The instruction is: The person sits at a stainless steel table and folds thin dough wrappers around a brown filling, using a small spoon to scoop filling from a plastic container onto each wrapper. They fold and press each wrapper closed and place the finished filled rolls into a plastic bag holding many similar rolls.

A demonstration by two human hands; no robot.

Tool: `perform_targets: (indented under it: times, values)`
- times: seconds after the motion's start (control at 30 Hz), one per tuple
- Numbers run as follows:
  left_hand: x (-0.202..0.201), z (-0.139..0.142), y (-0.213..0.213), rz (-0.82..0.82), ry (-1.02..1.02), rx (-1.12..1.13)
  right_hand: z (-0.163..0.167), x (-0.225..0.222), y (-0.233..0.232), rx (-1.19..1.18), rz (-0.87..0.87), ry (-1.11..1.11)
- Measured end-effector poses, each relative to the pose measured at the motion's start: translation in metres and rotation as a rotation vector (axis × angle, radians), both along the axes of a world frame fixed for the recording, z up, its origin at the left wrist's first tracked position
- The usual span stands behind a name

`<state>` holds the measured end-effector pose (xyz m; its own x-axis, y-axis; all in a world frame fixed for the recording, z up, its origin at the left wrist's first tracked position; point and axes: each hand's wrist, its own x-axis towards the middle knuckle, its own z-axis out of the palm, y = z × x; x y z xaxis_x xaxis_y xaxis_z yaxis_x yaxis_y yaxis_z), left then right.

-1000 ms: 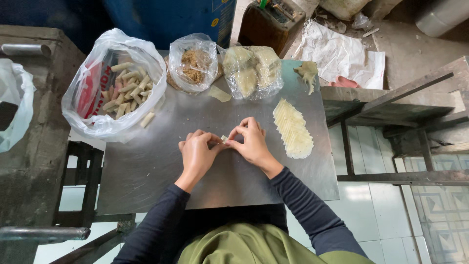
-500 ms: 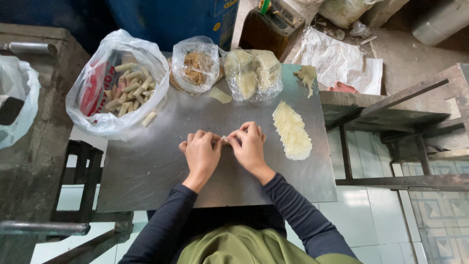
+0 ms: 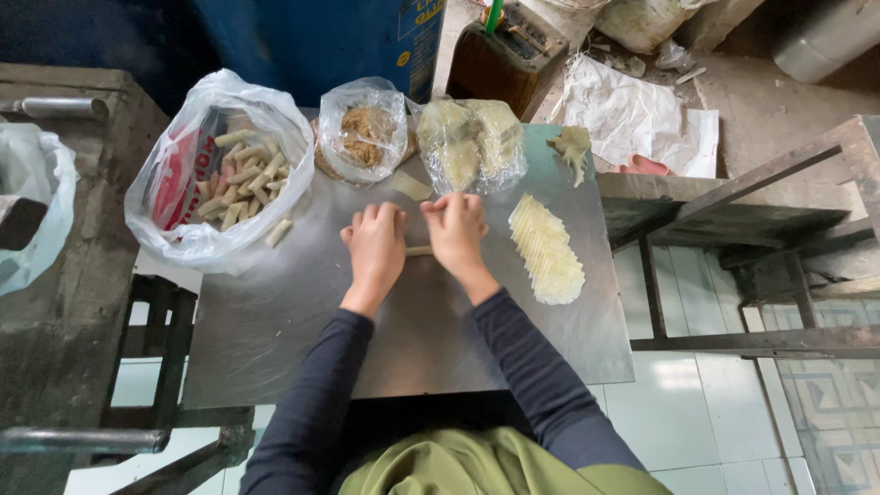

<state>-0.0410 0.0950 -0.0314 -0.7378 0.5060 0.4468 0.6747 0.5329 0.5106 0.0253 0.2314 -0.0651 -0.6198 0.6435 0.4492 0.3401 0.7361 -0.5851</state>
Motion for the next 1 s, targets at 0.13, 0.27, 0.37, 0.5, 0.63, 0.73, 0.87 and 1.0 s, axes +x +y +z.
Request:
perform_targets:
  times: [0.13, 0.27, 0.37, 0.5, 0.63, 0.73, 0.87, 1.0]
  values:
    - [0.014, 0.021, -0.024, -0.302, -0.054, -0.098, 0.010, 0.058, 0.043, -0.097, 0.098, 0.361]
    - [0.013, 0.042, -0.031, -0.191, 0.201, -0.088, 0.033, 0.146, 0.055, -0.133, 0.062, 0.329]
    - [-0.035, 0.059, -0.060, 0.089, 0.513, -0.059, 0.044, 0.194, 0.056, -0.282, -0.068, 0.340]
    - [-0.109, 0.079, -0.101, 0.505, 0.549, -0.263, 0.052, 0.226, 0.061, -0.305, -0.137, 0.272]
    - [-0.093, 0.086, -0.084, 0.654, 0.976, -0.343, 0.062, 0.240, 0.053, -0.158, 0.094, 0.015]
    - [-0.010, 0.073, -0.033, -0.022, 0.449, 0.074, 0.068, 0.239, 0.041, -0.214, 0.183, -0.104]
    - [0.105, 0.035, 0.029, -0.675, 0.093, 0.001, 0.069, 0.224, 0.035, -0.056, 0.199, -0.109]
    - [0.128, 0.004, 0.064, -0.750, 0.175, -0.149, 0.068, 0.217, 0.038, -0.082, 0.229, -0.118]
